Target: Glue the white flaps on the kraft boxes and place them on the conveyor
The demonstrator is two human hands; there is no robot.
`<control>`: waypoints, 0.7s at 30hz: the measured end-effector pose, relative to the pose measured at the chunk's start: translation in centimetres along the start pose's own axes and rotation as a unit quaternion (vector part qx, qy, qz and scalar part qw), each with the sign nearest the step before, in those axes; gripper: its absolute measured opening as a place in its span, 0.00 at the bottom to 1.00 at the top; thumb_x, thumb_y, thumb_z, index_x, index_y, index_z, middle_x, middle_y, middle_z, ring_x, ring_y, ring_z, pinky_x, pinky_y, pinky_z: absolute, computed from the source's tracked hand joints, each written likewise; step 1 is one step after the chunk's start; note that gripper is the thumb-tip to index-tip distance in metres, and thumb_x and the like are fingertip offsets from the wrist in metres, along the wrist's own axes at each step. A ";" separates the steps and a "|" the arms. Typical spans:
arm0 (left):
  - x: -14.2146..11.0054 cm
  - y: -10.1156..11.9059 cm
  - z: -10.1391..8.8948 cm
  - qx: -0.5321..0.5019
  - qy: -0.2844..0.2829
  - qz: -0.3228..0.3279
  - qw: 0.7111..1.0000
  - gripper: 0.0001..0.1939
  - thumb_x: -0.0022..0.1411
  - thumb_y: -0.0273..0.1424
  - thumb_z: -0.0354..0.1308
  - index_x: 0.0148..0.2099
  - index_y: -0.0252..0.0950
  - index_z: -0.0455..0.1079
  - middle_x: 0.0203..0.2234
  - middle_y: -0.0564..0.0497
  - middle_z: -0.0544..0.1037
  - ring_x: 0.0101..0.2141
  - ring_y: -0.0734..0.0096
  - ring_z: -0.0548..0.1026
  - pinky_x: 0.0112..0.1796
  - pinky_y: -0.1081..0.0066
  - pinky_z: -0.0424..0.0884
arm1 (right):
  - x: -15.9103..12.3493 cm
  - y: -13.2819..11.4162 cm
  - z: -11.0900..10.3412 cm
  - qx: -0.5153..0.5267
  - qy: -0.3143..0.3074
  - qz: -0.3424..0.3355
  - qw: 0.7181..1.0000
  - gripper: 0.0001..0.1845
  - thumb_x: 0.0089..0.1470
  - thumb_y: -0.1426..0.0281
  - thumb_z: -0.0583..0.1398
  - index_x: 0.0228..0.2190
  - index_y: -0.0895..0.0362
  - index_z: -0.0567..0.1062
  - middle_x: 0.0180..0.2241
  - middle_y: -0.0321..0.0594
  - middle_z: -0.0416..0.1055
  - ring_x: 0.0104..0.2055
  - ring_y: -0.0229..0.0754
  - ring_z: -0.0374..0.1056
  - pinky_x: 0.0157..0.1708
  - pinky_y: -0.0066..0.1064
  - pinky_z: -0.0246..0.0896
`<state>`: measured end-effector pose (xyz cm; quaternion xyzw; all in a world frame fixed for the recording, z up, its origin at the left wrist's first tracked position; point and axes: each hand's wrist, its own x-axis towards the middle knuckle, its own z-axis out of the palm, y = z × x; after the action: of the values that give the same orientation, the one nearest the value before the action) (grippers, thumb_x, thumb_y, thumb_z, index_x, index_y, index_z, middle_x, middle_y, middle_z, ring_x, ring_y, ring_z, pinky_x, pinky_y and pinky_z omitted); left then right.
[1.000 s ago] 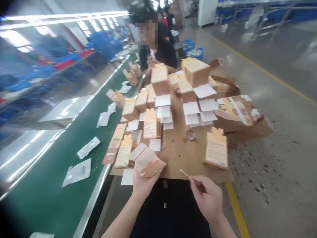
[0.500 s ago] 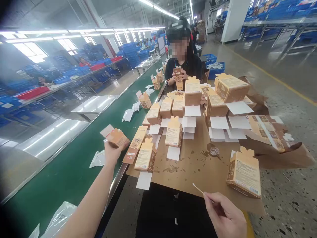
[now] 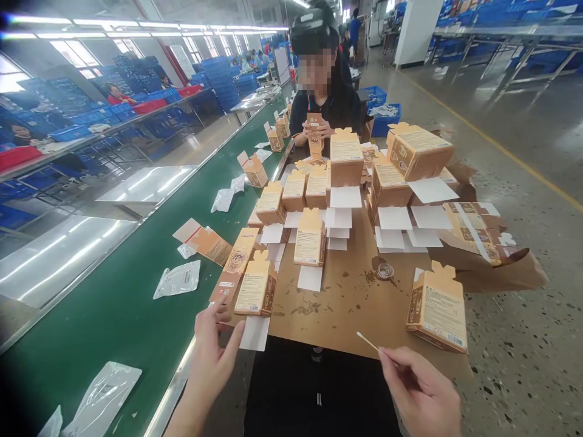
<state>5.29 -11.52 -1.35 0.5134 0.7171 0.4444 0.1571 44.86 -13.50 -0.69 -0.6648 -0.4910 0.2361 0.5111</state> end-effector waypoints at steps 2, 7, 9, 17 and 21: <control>-0.5 1.6 0.6 0.053 -0.056 0.041 0.996 0.31 0.77 0.53 0.68 0.75 0.48 0.82 0.58 0.38 0.80 0.53 0.46 0.84 0.61 0.42 0.83 | 0.6 -0.6 1.1 0.024 -0.041 -0.035 0.998 0.12 0.65 0.55 0.73 0.28 0.38 0.89 0.26 0.43 0.86 0.22 0.58 0.80 0.22 0.48 0.83; 0.2 2.2 1.6 0.062 -0.062 0.074 0.993 0.22 0.81 0.54 0.61 0.54 0.48 0.92 0.42 0.42 0.80 0.44 0.49 0.83 0.52 0.48 0.84 | 2.5 -2.4 2.8 0.069 -0.097 -0.137 0.983 0.12 0.69 0.60 0.72 0.30 0.44 0.89 0.21 0.36 0.80 0.18 0.48 0.73 0.17 0.37 0.73; 0.3 1.5 2.5 0.021 -0.010 0.031 0.999 0.24 0.76 0.58 0.66 0.49 0.43 0.88 0.39 0.45 0.78 0.40 0.52 0.81 0.46 0.53 0.83 | 3.8 -3.0 2.4 0.067 -0.094 -0.187 0.976 0.12 0.70 0.63 0.71 0.32 0.46 0.88 0.20 0.33 0.79 0.17 0.43 0.71 0.17 0.33 0.70; -2.0 -0.1 4.5 -0.074 -0.063 -0.137 0.986 0.37 0.71 0.63 0.68 0.67 0.41 0.83 0.58 0.35 0.84 0.67 0.34 0.80 0.71 0.36 0.75 | 13.5 -3.8 -2.8 -0.239 -0.108 -0.241 0.934 0.19 0.74 0.63 0.62 0.30 0.50 0.83 0.22 0.35 0.78 0.23 0.40 0.71 0.27 0.31 0.67; -4.1 0.7 4.1 -0.110 -0.084 -0.158 0.978 0.35 0.74 0.64 0.66 0.69 0.46 0.85 0.66 0.36 0.85 0.76 0.33 0.74 0.80 0.37 0.67 | 18.1 -4.8 -2.0 -0.390 -0.220 -0.146 0.882 0.15 0.70 0.71 0.60 0.29 0.50 0.77 0.27 0.38 0.81 0.30 0.44 0.76 0.35 0.33 0.62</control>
<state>10.23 -13.12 -4.01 0.4089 0.7203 0.4451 0.3404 51.82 1.75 7.80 -0.6621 -0.7347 0.0885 0.1186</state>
